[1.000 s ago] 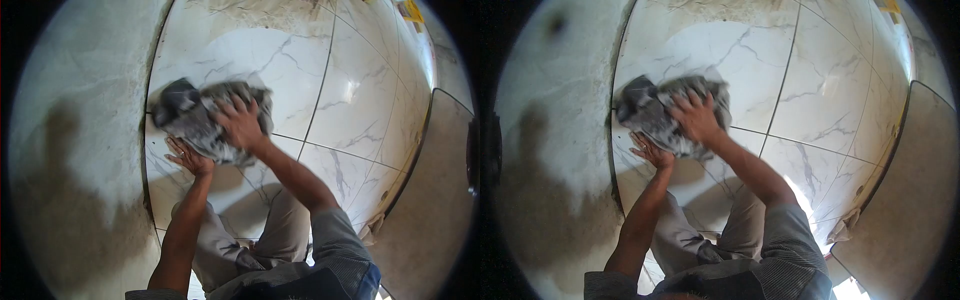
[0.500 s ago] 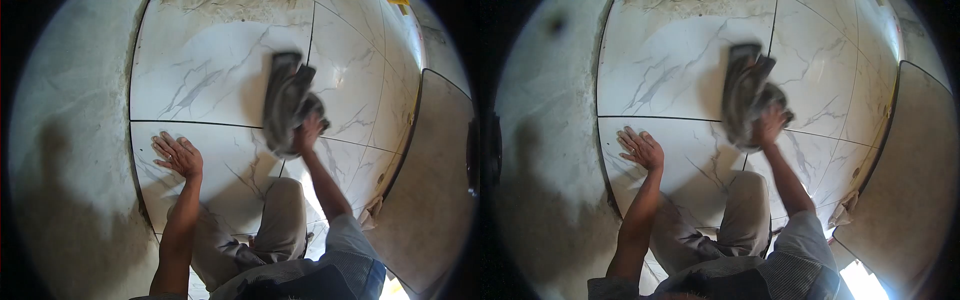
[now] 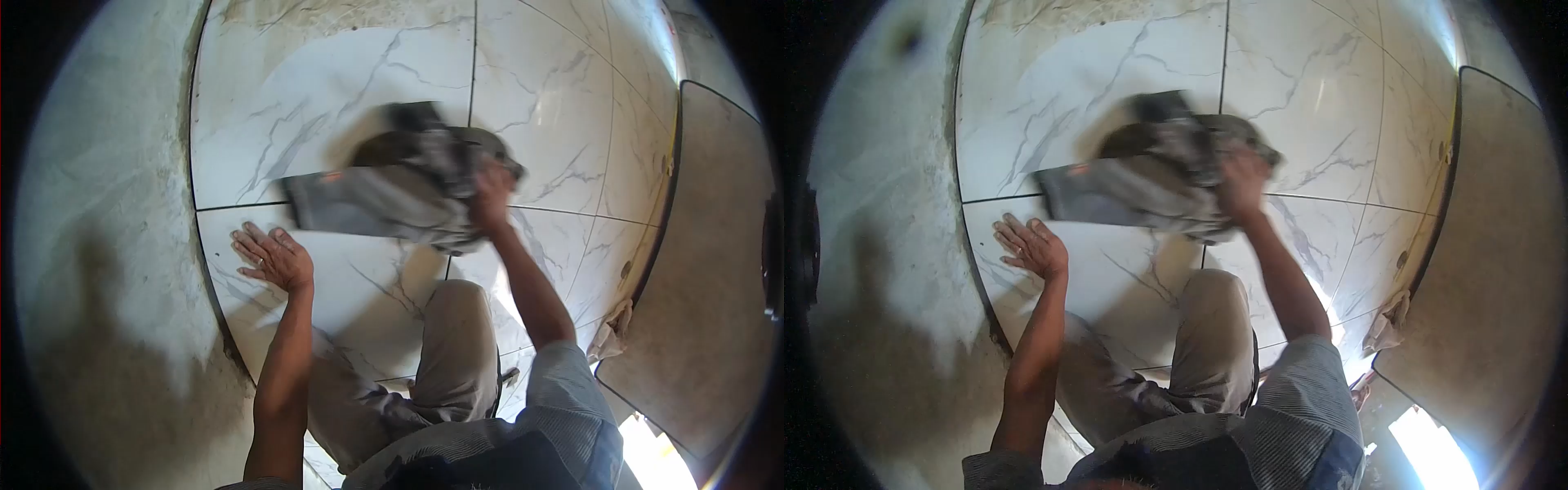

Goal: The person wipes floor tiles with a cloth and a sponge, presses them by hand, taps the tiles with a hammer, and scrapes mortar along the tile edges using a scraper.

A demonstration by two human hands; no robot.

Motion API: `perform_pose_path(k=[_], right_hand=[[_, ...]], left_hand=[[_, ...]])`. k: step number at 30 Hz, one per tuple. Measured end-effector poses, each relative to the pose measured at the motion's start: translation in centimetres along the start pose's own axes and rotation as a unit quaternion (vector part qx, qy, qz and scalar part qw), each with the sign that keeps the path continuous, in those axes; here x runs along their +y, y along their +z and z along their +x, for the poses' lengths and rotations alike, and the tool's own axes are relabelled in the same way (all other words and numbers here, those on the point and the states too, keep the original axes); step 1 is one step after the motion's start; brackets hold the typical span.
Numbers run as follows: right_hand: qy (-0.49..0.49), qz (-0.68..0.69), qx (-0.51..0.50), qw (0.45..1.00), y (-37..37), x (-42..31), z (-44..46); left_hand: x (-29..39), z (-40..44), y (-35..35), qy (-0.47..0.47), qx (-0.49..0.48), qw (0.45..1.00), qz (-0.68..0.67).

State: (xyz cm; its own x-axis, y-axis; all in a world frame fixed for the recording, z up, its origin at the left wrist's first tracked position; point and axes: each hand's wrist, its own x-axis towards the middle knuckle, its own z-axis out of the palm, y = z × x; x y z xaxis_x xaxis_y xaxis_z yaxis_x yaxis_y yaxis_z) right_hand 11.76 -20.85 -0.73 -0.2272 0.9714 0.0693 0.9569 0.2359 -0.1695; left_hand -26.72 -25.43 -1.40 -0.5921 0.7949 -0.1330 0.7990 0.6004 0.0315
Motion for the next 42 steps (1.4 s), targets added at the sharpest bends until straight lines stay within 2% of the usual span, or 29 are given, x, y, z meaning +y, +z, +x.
perform_pose_path(k=[1, 3, 5, 6, 8, 10, 11, 13, 15, 17, 18, 19, 20, 21, 25, 27, 28, 29, 30, 31, 33, 37, 39, 40, 42], right_hand=[[-0.012, 0.0, 0.069, 0.998, 0.3, 4.4, -2.8], [0.146, 0.005, -0.006, 0.989, -3.9, 2.9, -2.0], [0.119, -0.085, -0.069, 0.987, -2.1, 1.7, -3.8], [0.066, -0.034, -0.057, 0.996, 0.8, 1.4, -5.2], [-0.023, -0.012, -0.203, 0.979, -2.1, -6.8, -1.0], [-0.153, -0.036, -0.155, 0.975, -1.8, -10.8, 3.4], [-0.153, -0.037, -0.154, 0.975, -2.1, -10.6, 5.9], [-0.119, -0.002, -0.136, 0.984, -2.0, -9.3, 11.4], [-0.043, -0.076, -0.101, 0.991, -0.7, -5.3, 16.6], [0.052, -0.07, -0.009, 0.996, -0.3, -0.6, 23.1], [0.071, -0.019, 0.055, 0.996, 1.1, 3.1, 26.5], [0.139, -0.033, 0.031, 0.989, -1.9, 2.5, 29.6], [0.167, -0.023, 0.023, 0.985, -1.8, 4.8, 32.4], [0.197, -0.003, -0.009, 0.98, -3.0, 4.3, 32.9], [0.152, -0.016, 0.018, 0.988, -1.8, 5.7, 29.7], [0.104, -0.067, 0.056, 0.991, 0.3, 5.8, 23.5], [0.146, -0.032, 0.02, 0.989, -0.5, 3.6, 20.1], [0.147, -0.068, -0.015, 0.987, -0.5, 2.1, 15.8], [0.14, -0.062, 0.007, 0.988, -0.3, 0.2, 11.4], [0.19, -0.061, -0.075, 0.977, -1.1, -1.6, 8.4], [0.174, -0.004, -0.02, 0.985, -1.1, -4.2, 2.9], [0.164, -0.017, -0.035, 0.986, -2.0, -3.1, 7.0], [0.184, -0.027, -0.052, 0.981, -1.7, -0.2, 13.2], [0.175, -0.012, -0.007, 0.984, -1.8, 1.2, 16.4], [0.182, -0.041, -0.006, 0.982, -0.7, 5.9, 23.9]], left_hand=[[0.2, 0.0, -0.3, -0.002, -0.001, 1.0, -0.03], [0.2, 0.1, -0.5, -0.012, 0.002, 0.999, -0.041], [0.3, 0.0, -0.6, -0.002, -0.005, 0.999, -0.036], [0.3, -0.3, -0.7, -0.005, -0.008, 0.999, -0.038], [0.4, 0.0, -0.8, 0.004, -0.004, 0.999, -0.032], [0.2, -0.1, -1.1, 0.015, 0.003, 1.0, -0.027], [0.3, -0.1, -1.1, 0.028, 0.01, 0.999, -0.023], [0.4, 0.1, -1.0, 0.027, -0.003, 1.0, -0.014], [0.0, 0.0, -0.5, 0.03, 0.014, 0.999, -0.003], [-0.1, -0.2, -0.7, 0.026, 0.014, 1.0, -0.005], [0.3, 0.0, -0.6, 0.022, 0.023, 0.999, -0.018], [0.2, -0.1, -0.6, 0.023, 0.022, 0.999, -0.014], [0.1, -0.2, -0.6, 0.021, 0.015, 0.999, -0.019], [0.1, 0.1, -0.5, 0.02, 0.012, 0.999, -0.027], [0.1, 0.0, -0.4, 0.028, 0.029, 0.999, -0.033], [0.1, -0.1, -0.6, 0.026, 0.026, 0.999, -0.034], [0.2, 0.0, -0.7, 0.026, 0.027, 0.999, -0.03], [0.1, 0.0, -0.7, 0.025, 0.027, 0.999, -0.037], [0.2, 0.0, -0.7, 0.027, 0.029, 0.999, -0.037], [0.3, 0.0, -0.8, 0.028, 0.031, 0.998, -0.036], [0.4, 0.1, -0.9, 0.024, 0.03, 0.999, -0.038], [0.1, 0.0, -0.6, 0.025, 0.031, 0.999, -0.014], [0.1, 0.0, -0.3, 0.025, 0.037, 0.999, -0.015], [0.1, 0.0, -0.5, 0.033, 0.044, 0.998, -0.01], [0.2, 0.0, -0.3, 0.034, 0.042, 0.998, -0.012]])
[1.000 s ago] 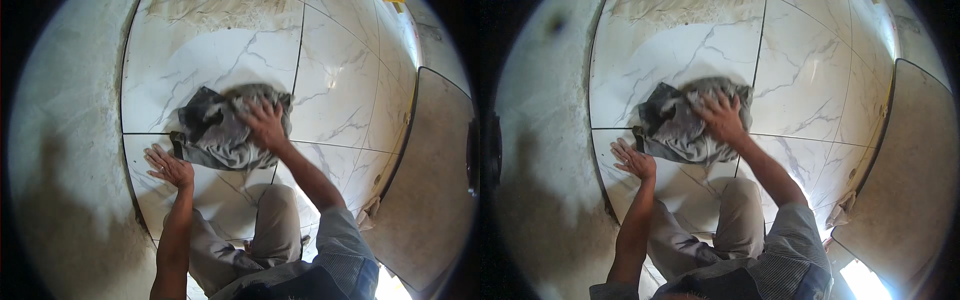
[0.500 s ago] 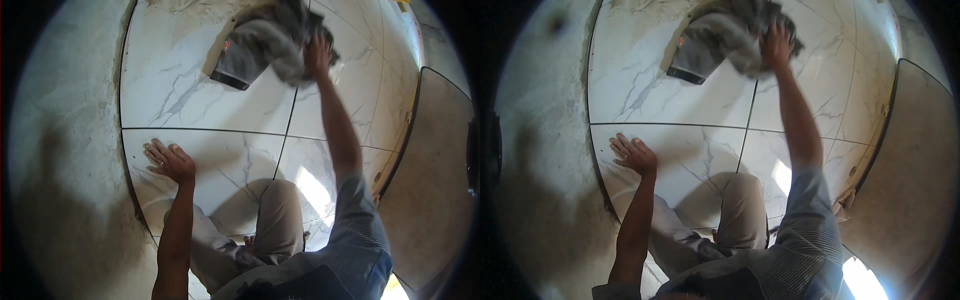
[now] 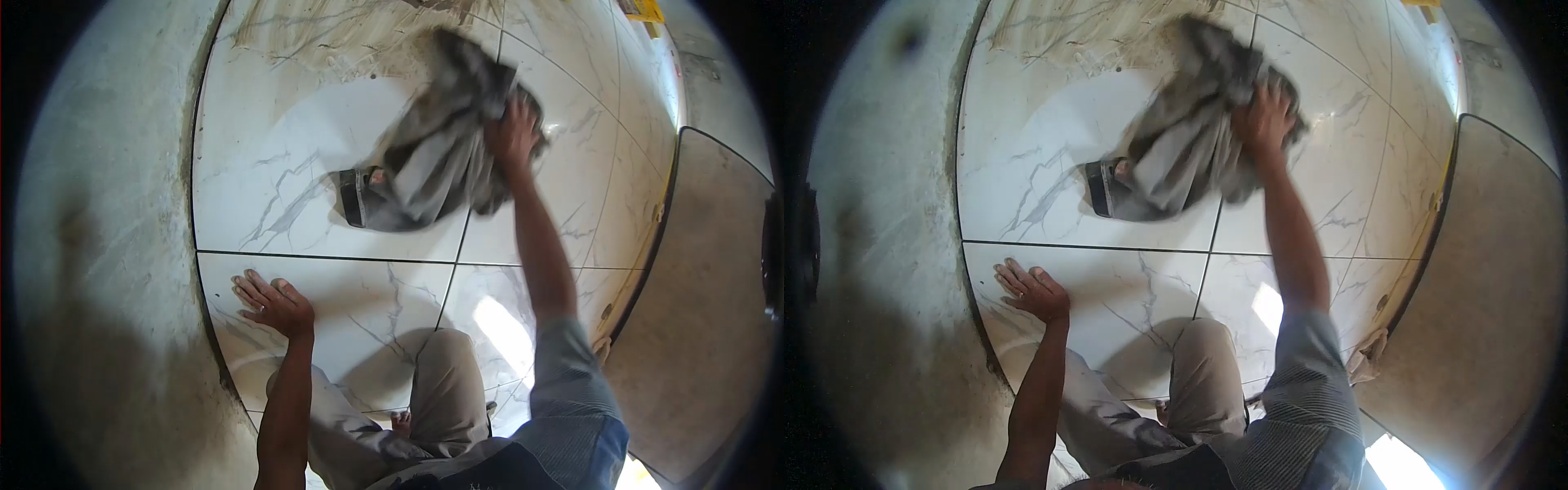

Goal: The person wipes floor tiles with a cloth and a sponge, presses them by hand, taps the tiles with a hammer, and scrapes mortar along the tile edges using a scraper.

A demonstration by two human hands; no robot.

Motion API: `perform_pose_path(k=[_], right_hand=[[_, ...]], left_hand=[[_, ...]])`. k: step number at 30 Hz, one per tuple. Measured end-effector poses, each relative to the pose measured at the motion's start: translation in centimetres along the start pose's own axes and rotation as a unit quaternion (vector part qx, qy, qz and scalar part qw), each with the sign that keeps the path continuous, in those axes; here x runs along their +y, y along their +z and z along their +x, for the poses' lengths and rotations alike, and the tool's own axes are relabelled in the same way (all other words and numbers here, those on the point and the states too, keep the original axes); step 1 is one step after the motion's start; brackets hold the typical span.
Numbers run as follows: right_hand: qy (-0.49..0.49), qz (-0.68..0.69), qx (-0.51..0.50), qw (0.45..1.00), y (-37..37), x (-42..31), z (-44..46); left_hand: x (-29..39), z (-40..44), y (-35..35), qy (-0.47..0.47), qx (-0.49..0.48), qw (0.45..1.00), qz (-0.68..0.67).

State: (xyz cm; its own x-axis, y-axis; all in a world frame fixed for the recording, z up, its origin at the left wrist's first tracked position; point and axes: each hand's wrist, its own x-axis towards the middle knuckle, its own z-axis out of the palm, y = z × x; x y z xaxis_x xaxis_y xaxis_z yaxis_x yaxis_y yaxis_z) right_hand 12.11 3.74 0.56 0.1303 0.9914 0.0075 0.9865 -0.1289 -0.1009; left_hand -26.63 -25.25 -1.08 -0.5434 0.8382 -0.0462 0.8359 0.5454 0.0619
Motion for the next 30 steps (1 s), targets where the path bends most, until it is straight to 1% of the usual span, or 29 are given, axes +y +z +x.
perform_pose_path(k=[1, 2, 3, 4, 5, 7, 8, 9, 10, 11, 12, 13, 14, 16, 17, 18, 19, 21, 22, 23, 24, 25, 26, 27, 28, 29, 30], right_hand=[[-0.01, -0.002, 0.039, 0.999, 1.3, 1.3, 4.4], [0.01, 0.01, 0.004, 1.0, 0.3, 1.0, 8.4], [0.01, 0.006, -0.017, 1.0, -0.2, 1.3, 12.6], [-0.072, 0.033, 0.059, 0.995, 0.4, 2.8, 15.6], [-0.101, 0.074, 0.0, 0.992, -1.5, 2.6, 17.1], [-0.079, 0.129, -0.016, 0.988, -1.7, 3.0, 16.7], [-0.095, 0.133, 0.018, 0.986, -1.4, 3.3, 14.4], [-0.115, 0.142, 0.055, 0.982, -0.6, 3.7, 11.2], [-0.113, 0.149, 0.047, 0.981, 1.8, 6.3, 9.3], [-0.076, 0.102, 0.034, 0.991, -0.3, 3.1, 3.5], [-0.068, 0.054, 0.021, 0.996, -0.1, 2.0, -1.0], [-0.058, 0.034, 0.016, 0.998, 1.9, 2.3, -5.6], [-0.134, 0.058, 0.038, 0.989, 2.8, 1.4, -9.9], [-0.167, 0.061, 0.01, 0.984, 2.1, -5.6, -17.4], [-0.165, 0.047, -0.035, 0.985, 1.2, -9.9, -20.1], [-0.189, 0.052, -0.076, 0.978, 0.5, -14.2, -21.9], [-0.213, 0.055, -0.113, 0.969, -0.2, -18.3, -23.0], [-0.187, 0.138, -0.127, 0.964, -1.5, -26.9, -22.3], [-0.211, 0.156, -0.117, 0.958, -1.1, -29.7, -21.6], [-0.233, 0.174, -0.104, 0.951, -0.9, -31.9, -20.5], [-0.232, 0.177, -0.09, 0.952, -0.9, -33.4, -19.7], [-0.252, 0.162, -0.119, 0.946, -0.9, -34.5, -18.9], [-0.27, 0.147, -0.15, 0.94, -1.1, -34.8, -18.3], [-0.268, 0.148, -0.135, 0.942, -2.0, -34.0, -17.9], [-0.3, 0.19, -0.177, 0.918, -2.8, -32.4, -17.4], [-0.333, 0.232, -0.217, 0.888, -3.6, -30.7, -16.3], [-0.363, 0.355, -0.204, 0.837, -3.3, -28.2, -15.1]], left_hand=[[-0.2, -0.1, 0.0, 0.002, -0.003, 1.0, -0.004], [-0.1, 0.0, -0.1, -0.01, -0.021, 1.0, -0.003], [0.0, 0.1, -0.1, -0.022, -0.038, 0.999, -0.002], [-0.3, -0.1, 0.1, -0.022, -0.046, 0.999, -0.004], [-0.4, 0.1, 0.1, -0.021, -0.043, 0.999, 0.002], [-0.2, 0.1, 0.1, -0.023, -0.053, 0.998, 0.001], [-0.3, 0.1, 0.1, -0.038, -0.077, 0.996, -0.015], [-0.3, 0.1, 0.0, -0.024, -0.05, 0.998, -0.012], [-0.1, 0.2, -0.2, -0.017, -0.033, 0.999, -0.018], [0.0, 0.2, -0.5, -0.011, -0.019, 1.0, -0.02], [0.2, 0.2, -0.9, -0.019, -0.023, 0.999, -0.02], [0.2, 0.4, -1.3, -0.024, -0.029, 0.999, -0.023], [0.0, 0.3, -1.2, -0.012, -0.016, 0.999, -0.025], [0.1, 0.4, -1.1, -0.024, -0.012, 0.999, -0.026], [0.0, 0.2, -1.2, -0.023, -0.017, 0.999, -0.034], [-0.2, 0.1, -0.9, -0.024, -0.019, 0.999, -0.039], [-0.1, 0.2, -1.3, -0.022, -0.01, 0.998, -0.057], [-0.9, -0.1, -0.6, -0.014, -0.05, 0.998, -0.031], [-0.9, -0.3, -0.6, -0.012, -0.04, 0.999, -0.033], [-0.8, -0.3, -0.7, -0.02, -0.051, 0.997, -0.055], [-0.7, -0.2, -0.8, -0.025, -0.062, 0.995, -0.079], [-0.8, -0.3, -0.3, -0.016, -0.051, 0.995, -0.083], [-1.0, -0.4, 0.7, -0.018, -0.066, 0.997, -0.034], [-1.3, -0.4, 1.1, -0.021, -0.079, 0.997, 0.013], [-1.4, -0.4, 0.9, -0.037, -0.011, 0.99, -0.136], [-1.9, 0.0, 1.1, -0.03, 0.002, 0.989, -0.142], [-2.9, 0.1, 1.7, -0.062, 0.072, 0.921, -0.379]])
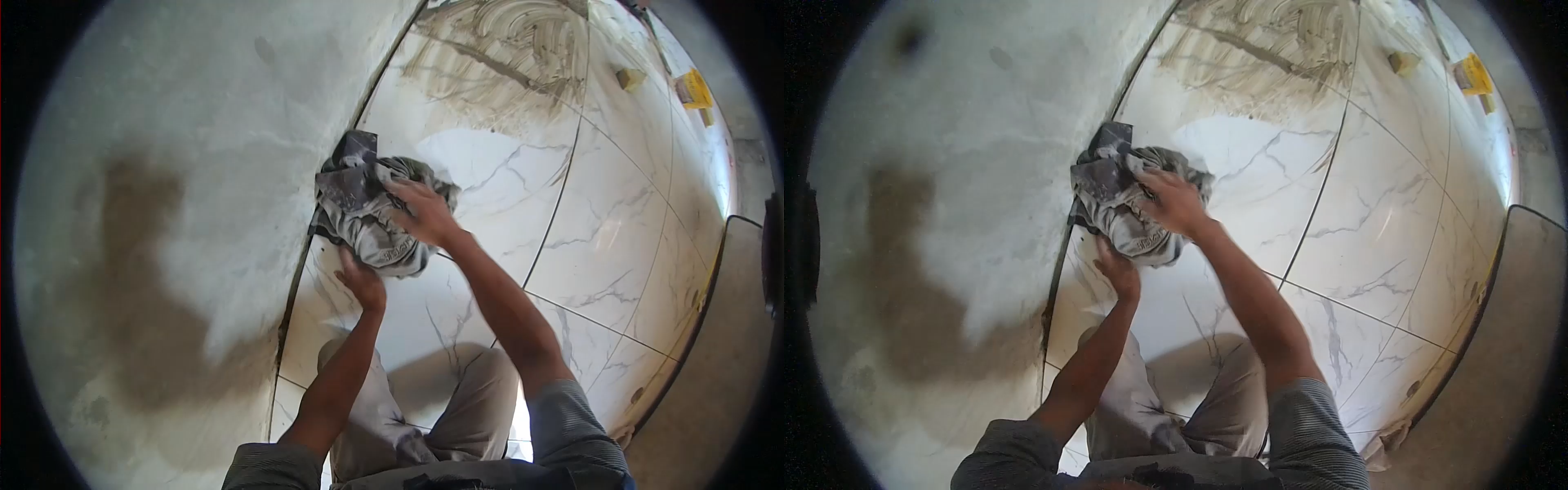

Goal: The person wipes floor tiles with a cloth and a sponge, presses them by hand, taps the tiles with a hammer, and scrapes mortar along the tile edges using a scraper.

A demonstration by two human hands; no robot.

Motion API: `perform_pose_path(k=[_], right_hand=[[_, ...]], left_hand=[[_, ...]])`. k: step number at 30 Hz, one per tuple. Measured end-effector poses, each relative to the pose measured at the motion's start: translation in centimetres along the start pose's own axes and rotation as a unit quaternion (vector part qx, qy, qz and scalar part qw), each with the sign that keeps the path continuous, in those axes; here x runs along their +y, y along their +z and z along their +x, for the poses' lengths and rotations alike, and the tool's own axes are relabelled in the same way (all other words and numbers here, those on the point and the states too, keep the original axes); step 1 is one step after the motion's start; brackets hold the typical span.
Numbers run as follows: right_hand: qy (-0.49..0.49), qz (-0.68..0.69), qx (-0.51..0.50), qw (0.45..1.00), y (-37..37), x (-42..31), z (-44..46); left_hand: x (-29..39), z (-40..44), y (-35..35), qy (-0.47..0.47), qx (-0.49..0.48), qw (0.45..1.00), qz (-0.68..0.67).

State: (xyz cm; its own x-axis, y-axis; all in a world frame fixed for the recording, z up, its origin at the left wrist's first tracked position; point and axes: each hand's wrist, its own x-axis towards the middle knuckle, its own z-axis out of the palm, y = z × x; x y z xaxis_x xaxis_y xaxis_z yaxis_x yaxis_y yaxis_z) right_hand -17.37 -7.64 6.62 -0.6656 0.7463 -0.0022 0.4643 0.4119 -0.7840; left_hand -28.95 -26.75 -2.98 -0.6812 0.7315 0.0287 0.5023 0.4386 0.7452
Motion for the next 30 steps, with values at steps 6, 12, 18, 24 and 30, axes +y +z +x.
perform_pose_path(k=[6, 12, 18, 24, 30], right_hand=[[0.143, -0.211, 0.194, 0.947, -5.1, 10.5, -10.6], [0.174, -0.346, 0.127, 0.913, -4.4, 11.6, -12.6], [0.19, -0.331, 0.107, 0.918, -4.7, 11.1, -12.7], [0.209, -0.317, 0.075, 0.922, -5.1, 11.2, -12.4], [0.225, -0.284, 0.056, 0.93, -5.6, 10.9, -12.3]], left_hand=[[8.8, 7.7, -5.5, 0.042, -0.059, 0.991, -0.113], [10.5, 14.4, 1.6, 0.172, -0.065, 0.973, 0.142], [13.0, 19.0, 3.6, 0.18, -0.141, 0.969, 0.089], [16.5, 25.3, 8.9, 0.23, -0.141, 0.959, 0.081], [20.2, 30.4, 13.7, 0.233, -0.137, 0.96, 0.074]])
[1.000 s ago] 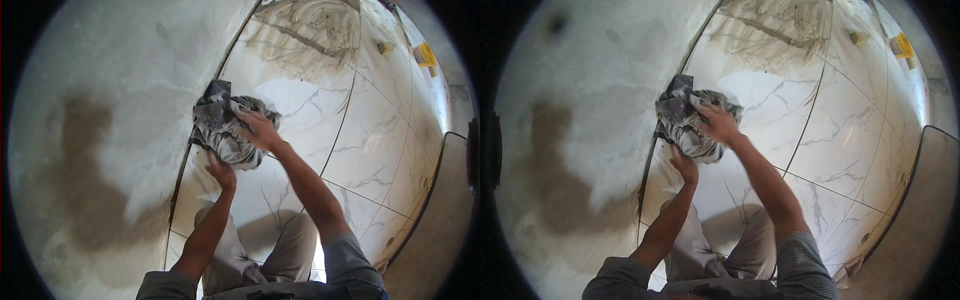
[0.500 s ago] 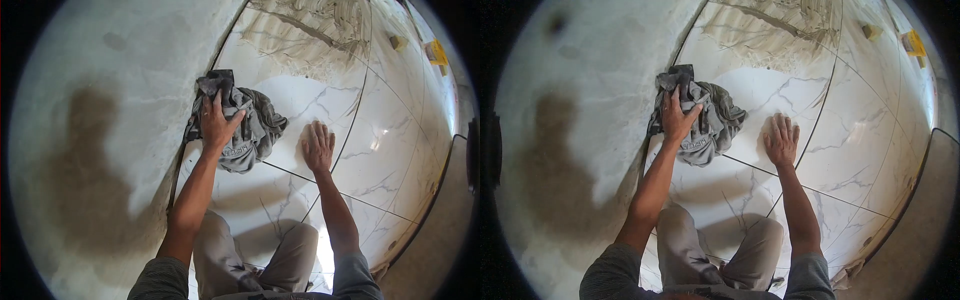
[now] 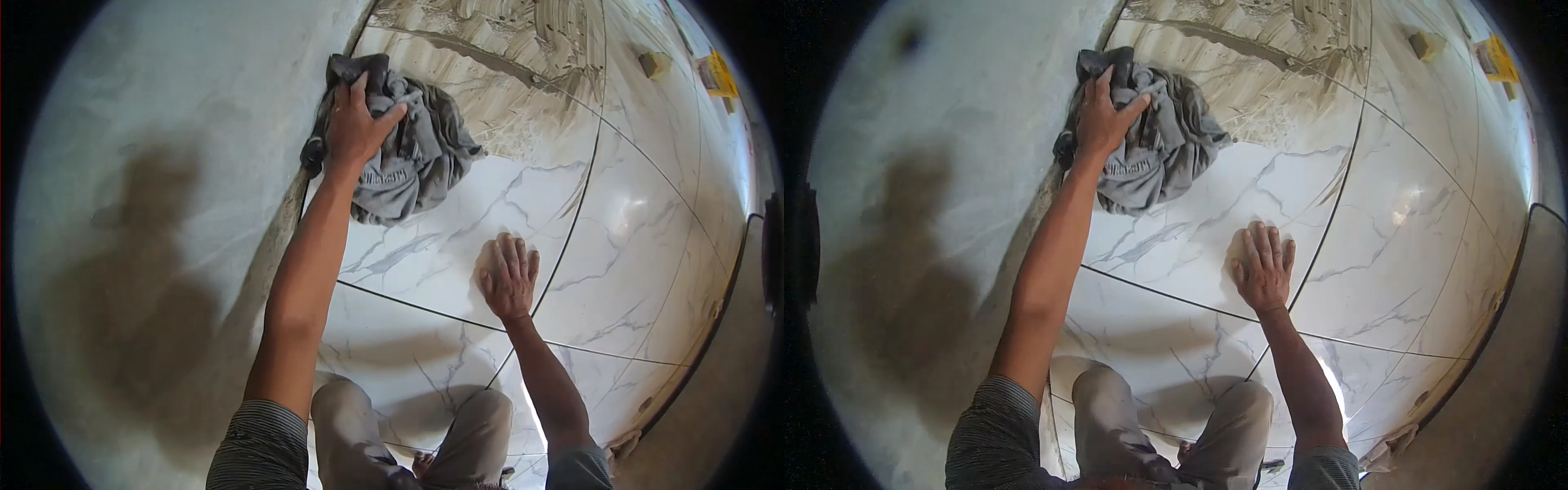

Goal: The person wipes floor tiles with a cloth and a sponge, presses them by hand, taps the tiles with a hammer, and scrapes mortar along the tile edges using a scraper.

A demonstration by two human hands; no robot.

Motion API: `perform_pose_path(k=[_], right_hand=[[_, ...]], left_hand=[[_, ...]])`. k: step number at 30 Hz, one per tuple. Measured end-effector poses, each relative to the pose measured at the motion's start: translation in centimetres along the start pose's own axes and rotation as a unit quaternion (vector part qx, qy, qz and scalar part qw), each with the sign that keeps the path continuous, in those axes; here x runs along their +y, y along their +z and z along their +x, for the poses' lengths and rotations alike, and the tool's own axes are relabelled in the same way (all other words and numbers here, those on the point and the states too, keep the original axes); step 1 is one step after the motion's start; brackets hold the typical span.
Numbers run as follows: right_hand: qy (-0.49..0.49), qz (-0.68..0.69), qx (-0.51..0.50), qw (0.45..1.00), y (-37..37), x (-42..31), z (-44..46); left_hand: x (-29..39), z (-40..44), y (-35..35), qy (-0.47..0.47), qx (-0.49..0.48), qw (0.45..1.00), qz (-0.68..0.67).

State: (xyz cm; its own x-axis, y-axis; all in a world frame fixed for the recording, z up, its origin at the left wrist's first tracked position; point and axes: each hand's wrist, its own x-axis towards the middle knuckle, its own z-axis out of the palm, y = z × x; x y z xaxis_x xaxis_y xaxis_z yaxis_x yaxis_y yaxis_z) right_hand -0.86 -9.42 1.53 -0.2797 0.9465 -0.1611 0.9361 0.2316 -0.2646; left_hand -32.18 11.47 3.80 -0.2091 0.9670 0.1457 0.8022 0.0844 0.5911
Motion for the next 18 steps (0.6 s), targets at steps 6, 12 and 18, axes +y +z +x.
perform_pose_path(k=[6, 12, 18], right_hand=[[0.0, -0.003, 0.005, 1.0, 0.6, 0.3, -0.2], [-0.01, 0.003, -0.004, 1.0, 0.6, 0.4, -0.3], [-0.021, -0.026, 0.033, 0.999, 0.8, 0.4, -0.3]], left_hand=[[-0.1, 6.3, 2.6, 0.014, 0.003, 1.0, 0.022], [2.5, 10.7, 2.5, -0.042, -0.077, 0.993, 0.075], [-0.9, 9.7, 2.9, 0.023, -0.095, 0.992, 0.076]])
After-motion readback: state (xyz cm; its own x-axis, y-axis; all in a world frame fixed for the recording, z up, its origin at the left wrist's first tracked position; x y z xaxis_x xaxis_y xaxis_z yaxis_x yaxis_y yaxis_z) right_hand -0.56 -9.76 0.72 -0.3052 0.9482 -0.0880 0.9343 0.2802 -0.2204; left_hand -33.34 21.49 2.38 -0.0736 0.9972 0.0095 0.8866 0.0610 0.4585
